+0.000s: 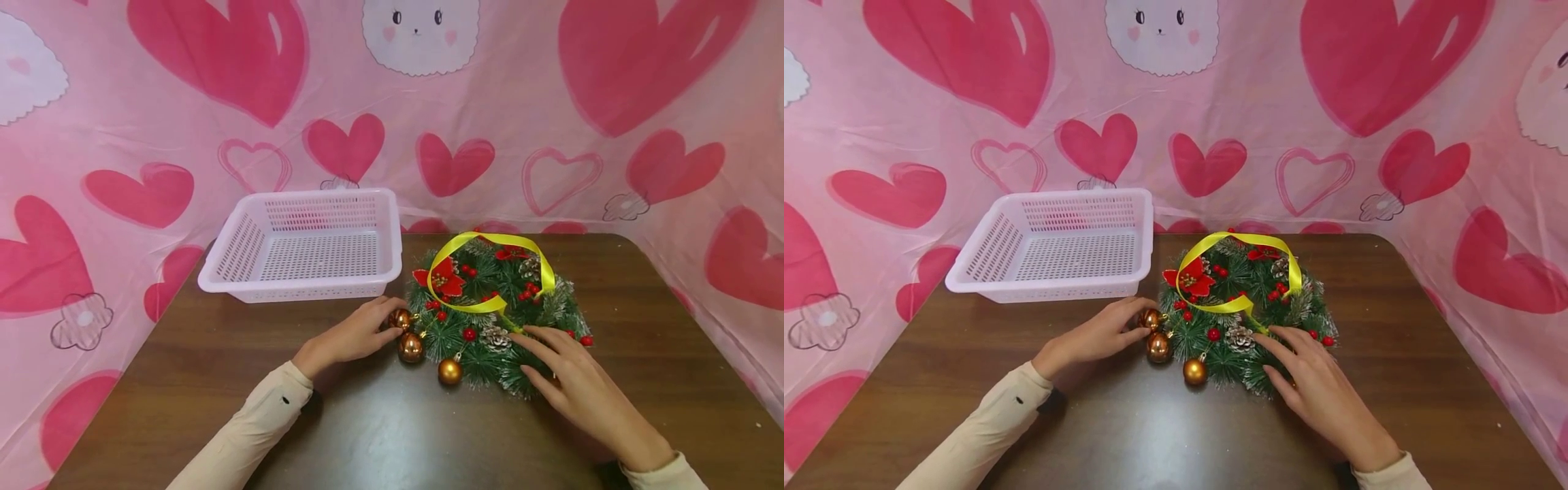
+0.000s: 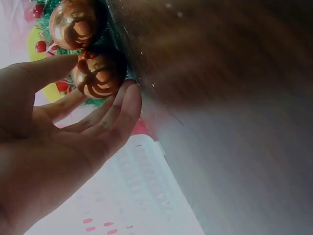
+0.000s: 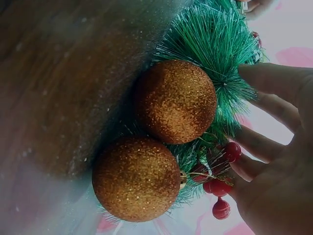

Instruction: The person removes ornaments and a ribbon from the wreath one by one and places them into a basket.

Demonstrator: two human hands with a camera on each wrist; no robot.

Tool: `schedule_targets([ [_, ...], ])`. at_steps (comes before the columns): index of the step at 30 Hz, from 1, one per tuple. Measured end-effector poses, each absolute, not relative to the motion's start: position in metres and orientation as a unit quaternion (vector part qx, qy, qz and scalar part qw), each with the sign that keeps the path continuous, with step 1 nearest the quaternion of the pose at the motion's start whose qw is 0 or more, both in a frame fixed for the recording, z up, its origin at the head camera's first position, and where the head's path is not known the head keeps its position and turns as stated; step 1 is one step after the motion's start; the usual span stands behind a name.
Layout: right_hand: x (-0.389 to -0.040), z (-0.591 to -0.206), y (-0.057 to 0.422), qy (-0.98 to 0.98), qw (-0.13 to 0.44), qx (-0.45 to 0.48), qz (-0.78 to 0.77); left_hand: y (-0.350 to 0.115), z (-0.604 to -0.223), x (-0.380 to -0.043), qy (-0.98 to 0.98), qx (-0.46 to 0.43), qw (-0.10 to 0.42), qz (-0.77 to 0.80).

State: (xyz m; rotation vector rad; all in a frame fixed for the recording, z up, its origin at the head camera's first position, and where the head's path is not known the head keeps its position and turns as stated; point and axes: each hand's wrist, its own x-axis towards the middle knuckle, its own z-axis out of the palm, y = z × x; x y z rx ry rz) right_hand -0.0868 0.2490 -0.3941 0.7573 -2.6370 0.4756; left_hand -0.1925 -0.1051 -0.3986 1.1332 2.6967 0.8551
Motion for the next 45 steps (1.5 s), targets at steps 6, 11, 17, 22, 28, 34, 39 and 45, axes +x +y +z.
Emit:
schedule_targets([
  [6,-0.087,-0.396,0.251,-0.93,0.182,0.272,0.169,-0.104,-0.399,-0.19,0.886,0.374,0.043,0.27],
  [11,-0.086,-0.396,0.251,-0.931,0.181,0.269,0.166,-0.104,-0.398,-0.189,0.887,0.372,0.04,0.27],
  [17,-0.086,-0.396,0.251,-0.932,0.18,0.268,0.165,-0.107,-0.395,-0.189,0.888,0.374,0.026,0.267],
  [22,-0.085,-0.396,0.252,-0.933,0.179,0.265,0.166,-0.108,-0.39,-0.188,0.883,0.383,0.009,0.271],
  [28,-0.086,-0.397,0.252,-0.932,0.181,0.265,0.165,-0.107,-0.386,-0.186,0.875,0.395,-0.008,0.279],
  [34,-0.085,-0.397,0.252,-0.932,0.183,0.265,0.165,-0.106,-0.383,-0.184,0.871,0.4,-0.012,0.285],
  [39,-0.085,-0.397,0.252,-0.933,0.181,0.263,0.166,-0.105,-0.38,-0.181,0.868,0.4,-0.006,0.293],
  [45,-0.085,-0.396,0.252,-0.934,0.179,0.262,0.168,-0.102,-0.377,-0.179,0.861,0.411,-0.005,0.301],
])
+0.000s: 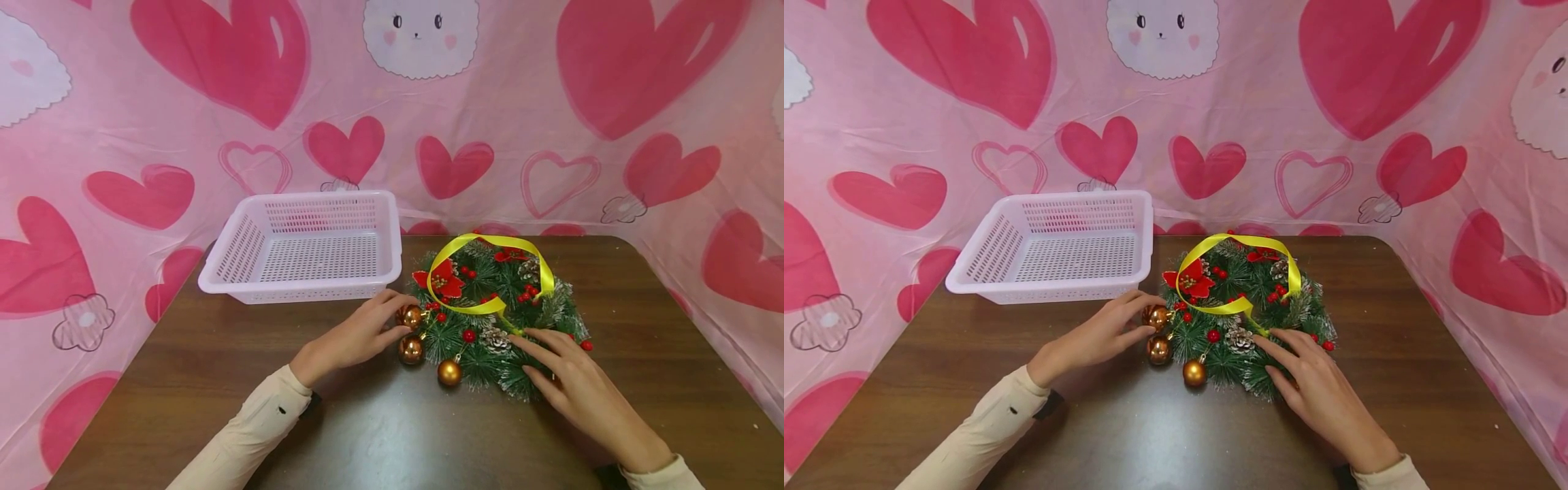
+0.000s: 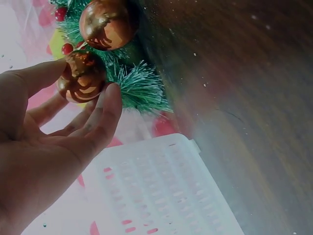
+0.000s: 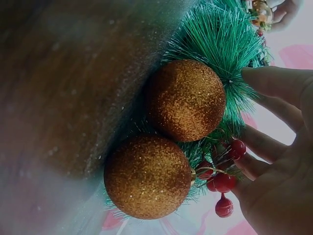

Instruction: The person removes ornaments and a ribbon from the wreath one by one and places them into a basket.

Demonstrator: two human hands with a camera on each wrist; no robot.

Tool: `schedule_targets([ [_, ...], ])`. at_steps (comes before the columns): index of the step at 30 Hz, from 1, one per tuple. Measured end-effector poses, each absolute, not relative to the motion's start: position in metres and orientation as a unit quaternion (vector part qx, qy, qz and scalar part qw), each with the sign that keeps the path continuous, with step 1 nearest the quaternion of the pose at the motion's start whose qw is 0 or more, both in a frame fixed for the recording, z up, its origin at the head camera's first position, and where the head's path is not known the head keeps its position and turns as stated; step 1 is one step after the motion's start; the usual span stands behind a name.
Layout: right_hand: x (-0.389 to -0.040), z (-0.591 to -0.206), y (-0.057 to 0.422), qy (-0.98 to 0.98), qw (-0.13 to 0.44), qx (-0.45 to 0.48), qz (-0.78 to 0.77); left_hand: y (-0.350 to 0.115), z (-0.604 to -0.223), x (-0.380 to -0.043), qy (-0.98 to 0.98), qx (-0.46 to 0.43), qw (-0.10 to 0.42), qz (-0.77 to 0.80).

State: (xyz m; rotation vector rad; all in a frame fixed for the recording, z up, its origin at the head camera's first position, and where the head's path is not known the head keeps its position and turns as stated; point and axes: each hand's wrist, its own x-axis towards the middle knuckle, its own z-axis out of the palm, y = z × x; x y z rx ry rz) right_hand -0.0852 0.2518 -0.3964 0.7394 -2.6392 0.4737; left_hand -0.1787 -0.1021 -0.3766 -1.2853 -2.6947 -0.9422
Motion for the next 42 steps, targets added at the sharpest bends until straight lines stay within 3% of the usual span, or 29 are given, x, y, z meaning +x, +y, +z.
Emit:
schedule_targets([
  [42,-0.083,-0.396,0.251,-0.938,0.173,0.249,0.165,-0.115,-0.352,-0.179,-0.864,-0.377,0.043,-0.331],
])
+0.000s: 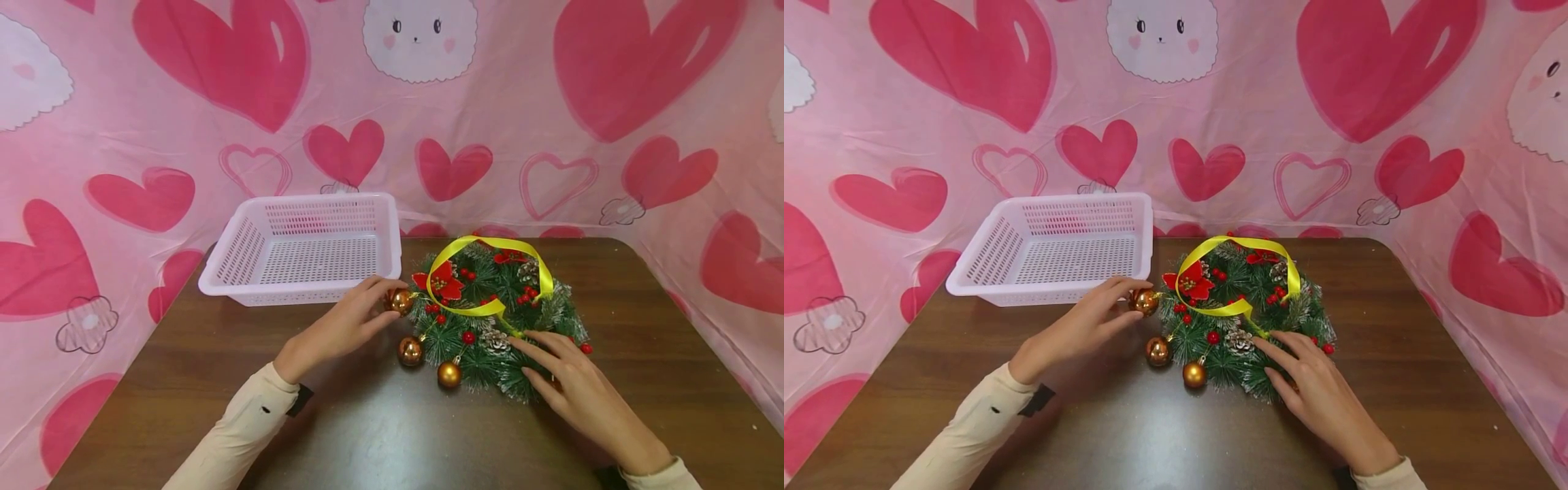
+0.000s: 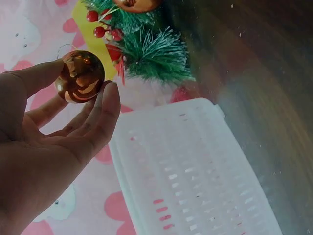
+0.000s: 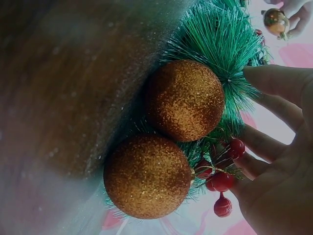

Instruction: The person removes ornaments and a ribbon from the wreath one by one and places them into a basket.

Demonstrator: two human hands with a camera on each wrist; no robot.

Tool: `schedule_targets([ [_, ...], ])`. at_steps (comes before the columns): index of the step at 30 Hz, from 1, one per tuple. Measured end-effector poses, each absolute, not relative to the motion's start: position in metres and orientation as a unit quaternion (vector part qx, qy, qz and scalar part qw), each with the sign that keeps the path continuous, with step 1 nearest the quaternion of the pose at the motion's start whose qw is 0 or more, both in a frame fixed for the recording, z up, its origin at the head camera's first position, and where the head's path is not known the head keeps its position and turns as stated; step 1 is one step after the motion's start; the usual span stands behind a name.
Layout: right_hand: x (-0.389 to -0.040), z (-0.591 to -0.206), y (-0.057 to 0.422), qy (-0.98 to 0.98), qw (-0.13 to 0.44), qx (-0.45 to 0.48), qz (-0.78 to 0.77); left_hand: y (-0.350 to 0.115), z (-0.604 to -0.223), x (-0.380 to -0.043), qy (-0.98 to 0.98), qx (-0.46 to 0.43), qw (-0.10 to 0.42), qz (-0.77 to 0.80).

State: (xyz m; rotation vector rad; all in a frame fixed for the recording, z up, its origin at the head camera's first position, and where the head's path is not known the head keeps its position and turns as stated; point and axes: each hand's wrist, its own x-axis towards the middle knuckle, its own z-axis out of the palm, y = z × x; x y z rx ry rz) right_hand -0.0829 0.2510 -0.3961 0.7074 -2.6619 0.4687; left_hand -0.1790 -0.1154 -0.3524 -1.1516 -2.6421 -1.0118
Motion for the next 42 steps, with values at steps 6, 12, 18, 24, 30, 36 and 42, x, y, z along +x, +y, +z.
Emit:
schedule_targets([
  [6,-0.082,-0.396,0.251,-0.937,0.174,0.252,0.17,-0.122,-0.344,-0.181,-0.865,-0.368,0.057,-0.337],
  [12,-0.083,-0.396,0.251,-0.937,0.173,0.251,0.169,-0.131,-0.338,-0.186,-0.862,-0.356,0.075,-0.352],
  [18,-0.082,-0.396,0.251,-0.938,0.17,0.249,0.171,-0.143,-0.33,-0.191,-0.86,-0.343,0.099,-0.363],
  [24,-0.082,-0.396,0.251,-0.939,0.167,0.248,0.172,-0.153,-0.326,-0.196,-0.867,-0.325,0.123,-0.358],
  [30,-0.082,-0.396,0.252,-0.938,0.167,0.249,0.172,-0.164,-0.329,-0.204,-0.877,-0.304,0.131,-0.349],
  [36,-0.083,-0.397,0.252,-0.937,0.172,0.251,0.171,-0.172,-0.334,-0.212,-0.88,-0.29,0.129,-0.353],
  [42,-0.082,-0.397,0.253,-0.938,0.17,0.252,0.168,-0.18,-0.339,-0.219,-0.889,-0.27,0.135,-0.345],
])
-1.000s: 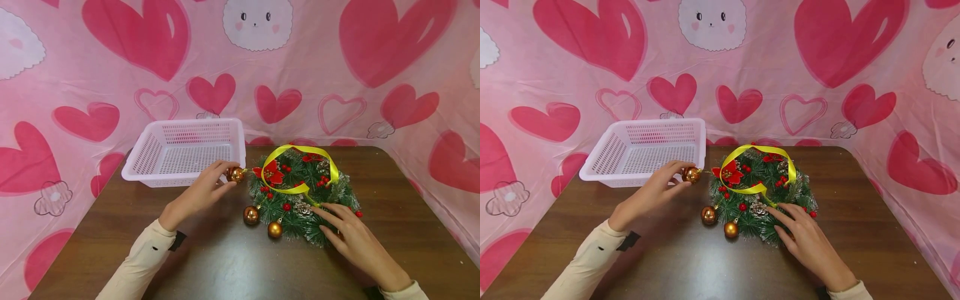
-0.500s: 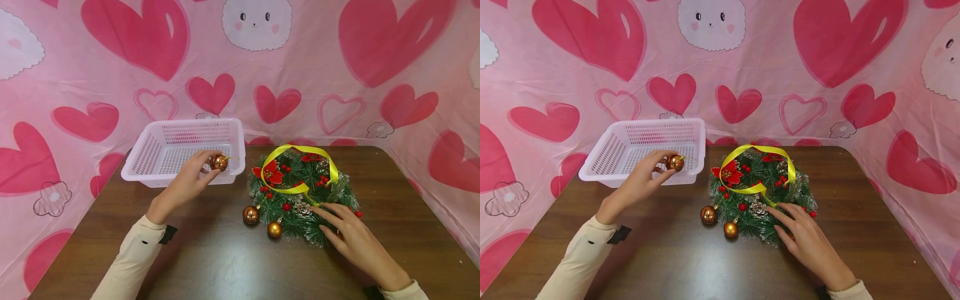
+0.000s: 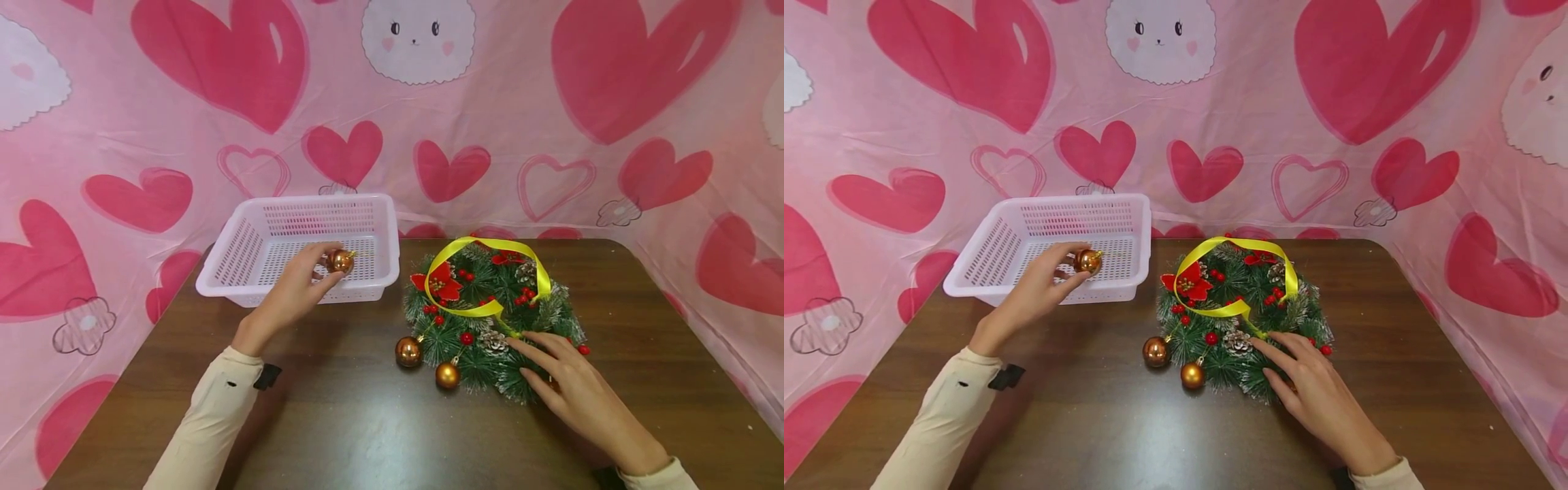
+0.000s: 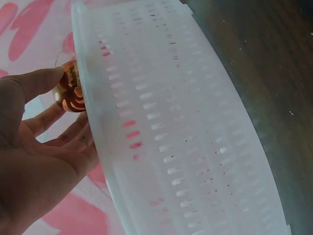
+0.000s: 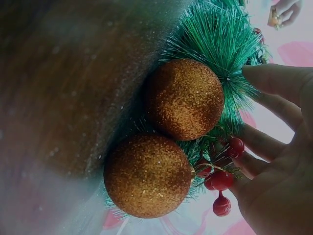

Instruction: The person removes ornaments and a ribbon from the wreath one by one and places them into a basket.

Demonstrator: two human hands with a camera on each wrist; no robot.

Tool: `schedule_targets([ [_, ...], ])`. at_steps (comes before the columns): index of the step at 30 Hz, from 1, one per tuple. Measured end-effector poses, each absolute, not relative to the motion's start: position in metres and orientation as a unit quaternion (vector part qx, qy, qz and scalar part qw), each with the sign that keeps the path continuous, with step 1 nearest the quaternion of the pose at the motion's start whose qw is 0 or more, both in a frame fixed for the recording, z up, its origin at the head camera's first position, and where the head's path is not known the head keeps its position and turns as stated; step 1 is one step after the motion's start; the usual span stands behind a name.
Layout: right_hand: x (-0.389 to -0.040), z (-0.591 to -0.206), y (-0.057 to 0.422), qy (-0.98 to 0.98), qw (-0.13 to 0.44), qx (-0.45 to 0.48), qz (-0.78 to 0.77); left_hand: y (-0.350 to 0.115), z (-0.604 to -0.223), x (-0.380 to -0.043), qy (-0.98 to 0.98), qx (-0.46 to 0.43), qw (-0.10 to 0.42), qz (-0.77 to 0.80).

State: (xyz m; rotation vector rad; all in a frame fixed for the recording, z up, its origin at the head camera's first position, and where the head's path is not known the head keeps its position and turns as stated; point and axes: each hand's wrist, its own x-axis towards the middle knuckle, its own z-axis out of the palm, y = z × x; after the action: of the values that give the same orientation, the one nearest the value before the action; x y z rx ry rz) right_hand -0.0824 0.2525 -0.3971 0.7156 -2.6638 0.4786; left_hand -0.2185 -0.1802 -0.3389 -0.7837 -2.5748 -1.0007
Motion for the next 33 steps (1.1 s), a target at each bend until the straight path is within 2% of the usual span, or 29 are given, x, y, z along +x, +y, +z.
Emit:
schedule_targets([
  [10,-0.081,-0.397,0.252,-0.938,0.167,0.249,0.171,-0.187,-0.346,-0.224,-0.895,-0.252,0.125,-0.346],
  [33,-0.08,-0.396,0.252,-0.938,0.166,0.249,0.173,-0.174,-0.338,-0.215,-0.884,-0.295,0.137,-0.335],
])
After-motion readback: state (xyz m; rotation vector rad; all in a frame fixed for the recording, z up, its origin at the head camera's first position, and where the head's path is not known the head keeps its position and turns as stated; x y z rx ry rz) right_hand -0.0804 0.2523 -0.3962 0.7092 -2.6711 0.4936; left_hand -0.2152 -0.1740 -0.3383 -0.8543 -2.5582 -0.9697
